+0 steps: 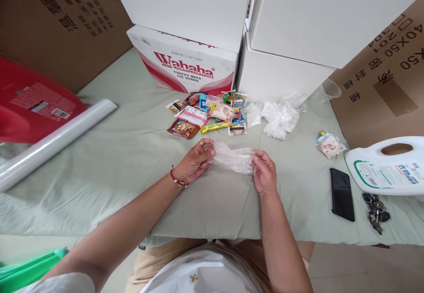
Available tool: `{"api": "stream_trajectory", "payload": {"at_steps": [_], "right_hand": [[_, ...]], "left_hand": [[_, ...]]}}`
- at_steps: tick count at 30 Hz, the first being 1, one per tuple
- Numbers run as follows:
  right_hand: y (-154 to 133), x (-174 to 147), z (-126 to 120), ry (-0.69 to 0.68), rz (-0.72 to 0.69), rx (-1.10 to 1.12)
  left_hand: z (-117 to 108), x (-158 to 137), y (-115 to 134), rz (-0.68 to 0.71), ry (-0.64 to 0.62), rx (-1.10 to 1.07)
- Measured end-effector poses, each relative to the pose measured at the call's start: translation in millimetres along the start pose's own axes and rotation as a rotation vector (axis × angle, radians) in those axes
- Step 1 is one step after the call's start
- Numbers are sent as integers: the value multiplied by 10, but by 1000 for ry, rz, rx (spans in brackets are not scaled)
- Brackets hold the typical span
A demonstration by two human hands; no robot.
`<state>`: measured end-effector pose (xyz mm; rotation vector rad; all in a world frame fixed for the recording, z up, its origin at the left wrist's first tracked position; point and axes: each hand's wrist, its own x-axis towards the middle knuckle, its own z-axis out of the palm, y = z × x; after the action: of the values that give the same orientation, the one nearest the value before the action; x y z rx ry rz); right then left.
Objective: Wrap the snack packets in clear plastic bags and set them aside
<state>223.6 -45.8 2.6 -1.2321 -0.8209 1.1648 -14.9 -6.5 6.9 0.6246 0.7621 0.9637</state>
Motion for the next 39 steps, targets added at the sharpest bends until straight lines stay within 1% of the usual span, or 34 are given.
{"api": "stream_trajectory", "payload": {"at_steps": [2,4,6,7,8,9,10,12,14,15,16,18,19,20,21,22,23,24,25,26,28,31,33,36,39], "right_hand": [[-38,0,-27,-70,-111,-15],[-56,-7,-26,-184,-185,-123],[-39,-17,-5,-291,-195,-329],[-19,-20,7,-318,-191,-433],[5,-18,14,-316,-184,-510],[28,-12,16,-281,-174,-543],[46,-1,11,-218,-161,-529],[60,28,-13,-53,-114,-396],[42,52,-37,81,-48,-231],[27,57,-41,113,-17,-172],[13,58,-38,123,10,-133],[-6,47,-11,122,55,-99],[-8,40,8,119,73,-93],[-6,33,29,119,89,-87],[0,28,47,125,101,-79],[8,25,63,134,110,-72],[16,24,75,142,118,-68],[23,25,84,148,124,-67],[29,26,90,151,129,-69],[33,28,94,151,133,-73],[33,29,99,150,137,-83],[11,15,100,143,145,-84],[-17,-7,95,86,151,-50],[-62,-49,93,-50,167,0],[-89,-76,111,-107,221,-59]], "left_hand": [[14,-11,1,20,-19,33],[28,-25,-6,29,-44,71],[35,-37,-11,31,-57,89],[35,-40,-10,34,-57,90],[32,-41,-7,38,-52,86],[27,-39,-3,42,-48,79],[20,-33,1,40,-46,69],[-1,-12,2,27,-42,47],[-27,13,-14,44,0,49],[-41,22,-28,88,44,75],[-55,25,-43,166,102,129],[-78,5,-69,406,195,331],[-83,-18,-77,546,201,468],[-82,-49,-83,680,170,610],[-74,-84,-86,794,110,740],[-59,-119,-89,881,36,848],[-38,-150,-93,933,-39,930],[-14,-174,-100,947,-102,989],[8,-188,-109,929,-150,1031],[27,-192,-121,890,-178,1057],[41,-173,-143,790,-191,1072],[14,-121,-157,674,-173,1037],[-4,-104,-155,629,-139,991],[0,-117,-156,630,-63,960],[19,-143,-171,654,-40,1033]]}}
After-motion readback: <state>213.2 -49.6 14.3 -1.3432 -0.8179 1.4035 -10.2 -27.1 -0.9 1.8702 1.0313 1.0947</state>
